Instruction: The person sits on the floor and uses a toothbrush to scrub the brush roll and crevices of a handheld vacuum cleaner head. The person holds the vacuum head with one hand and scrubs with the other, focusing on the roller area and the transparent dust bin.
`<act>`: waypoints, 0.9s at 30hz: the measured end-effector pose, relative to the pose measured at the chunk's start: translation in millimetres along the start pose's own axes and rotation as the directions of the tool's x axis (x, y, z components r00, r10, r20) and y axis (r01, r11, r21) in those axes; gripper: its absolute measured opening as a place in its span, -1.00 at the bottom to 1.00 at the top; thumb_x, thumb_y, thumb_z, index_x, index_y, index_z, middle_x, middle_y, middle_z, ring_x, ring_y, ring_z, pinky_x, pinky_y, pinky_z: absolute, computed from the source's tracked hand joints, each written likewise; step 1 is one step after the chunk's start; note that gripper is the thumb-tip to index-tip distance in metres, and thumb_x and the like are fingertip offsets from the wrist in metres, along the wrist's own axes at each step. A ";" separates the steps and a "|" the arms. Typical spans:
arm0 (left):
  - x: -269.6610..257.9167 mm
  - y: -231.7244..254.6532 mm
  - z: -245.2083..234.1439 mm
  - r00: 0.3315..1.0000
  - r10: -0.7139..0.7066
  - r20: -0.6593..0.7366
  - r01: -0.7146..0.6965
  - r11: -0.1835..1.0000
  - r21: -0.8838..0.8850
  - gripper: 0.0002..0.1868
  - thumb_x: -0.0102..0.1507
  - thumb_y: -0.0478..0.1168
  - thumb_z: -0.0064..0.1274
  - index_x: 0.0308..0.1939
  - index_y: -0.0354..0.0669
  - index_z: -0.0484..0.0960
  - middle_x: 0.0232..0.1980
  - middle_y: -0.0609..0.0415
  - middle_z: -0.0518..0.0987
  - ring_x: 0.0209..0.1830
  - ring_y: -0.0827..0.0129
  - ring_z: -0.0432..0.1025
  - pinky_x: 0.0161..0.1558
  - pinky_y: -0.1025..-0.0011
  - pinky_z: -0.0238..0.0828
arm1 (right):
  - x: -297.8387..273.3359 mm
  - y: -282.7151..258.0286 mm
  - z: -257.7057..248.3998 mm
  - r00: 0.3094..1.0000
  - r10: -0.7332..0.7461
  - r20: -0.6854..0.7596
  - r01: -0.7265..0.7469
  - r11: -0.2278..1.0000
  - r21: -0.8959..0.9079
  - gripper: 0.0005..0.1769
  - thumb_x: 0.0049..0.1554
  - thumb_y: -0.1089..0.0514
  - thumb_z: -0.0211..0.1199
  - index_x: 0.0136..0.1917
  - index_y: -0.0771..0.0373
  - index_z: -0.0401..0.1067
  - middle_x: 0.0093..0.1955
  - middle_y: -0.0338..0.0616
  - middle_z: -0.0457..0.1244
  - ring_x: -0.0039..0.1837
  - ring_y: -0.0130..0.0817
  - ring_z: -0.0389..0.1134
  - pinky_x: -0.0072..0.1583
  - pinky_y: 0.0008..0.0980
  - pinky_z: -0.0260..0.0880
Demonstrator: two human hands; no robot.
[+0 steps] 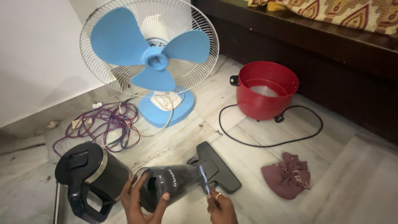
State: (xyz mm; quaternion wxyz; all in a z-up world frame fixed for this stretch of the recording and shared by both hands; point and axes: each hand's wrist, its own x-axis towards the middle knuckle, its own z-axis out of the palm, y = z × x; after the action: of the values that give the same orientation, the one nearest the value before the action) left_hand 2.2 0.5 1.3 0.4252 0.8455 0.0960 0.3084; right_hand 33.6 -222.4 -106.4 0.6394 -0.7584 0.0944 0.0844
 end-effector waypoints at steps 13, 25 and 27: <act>-7.7 9.9 2.0 0.988 -0.139 -0.071 0.128 0.981 -0.146 -0.26 -0.05 -0.17 0.40 0.22 -0.08 0.57 0.41 -0.21 0.24 0.43 -0.02 0.24 0.28 0.09 0.28 | -4.7 -21.5 -3.7 0.976 0.217 0.026 -0.218 0.965 0.143 -0.60 0.22 0.17 0.16 0.31 0.19 0.54 -0.50 -0.33 0.05 -0.49 -0.53 -0.03 -0.40 -0.39 -0.06; -8.3 24.8 -3.2 0.988 -0.122 -0.094 0.106 0.980 -0.167 -0.33 0.00 -0.20 0.39 0.20 -0.08 0.58 0.42 -0.20 0.24 0.47 -0.02 0.19 0.33 0.11 0.18 | -31.3 -42.3 4.3 0.998 -0.062 -0.010 0.060 0.987 -0.151 -0.57 0.21 0.14 0.21 0.35 0.17 0.50 -0.44 -0.21 0.17 -0.34 -0.55 0.14 -0.25 -0.42 0.19; -8.7 28.2 -5.7 0.987 -0.136 -0.085 0.118 0.975 -0.186 -0.35 0.01 -0.20 0.38 0.20 -0.06 0.59 0.41 -0.19 0.24 0.45 0.00 0.21 0.30 0.13 0.21 | -41.7 -45.6 12.3 0.982 -0.187 0.030 0.189 0.974 -0.122 -0.57 0.20 0.15 0.21 0.34 0.19 0.50 -0.41 -0.23 0.23 -0.33 -0.59 0.18 -0.24 -0.44 0.23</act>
State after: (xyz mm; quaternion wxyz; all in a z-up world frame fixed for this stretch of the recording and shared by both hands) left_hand -11.0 -16.9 21.9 0.5135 0.7798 0.1422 0.3286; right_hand 4.6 -201.3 -54.6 0.5967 -0.8016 0.0109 0.0362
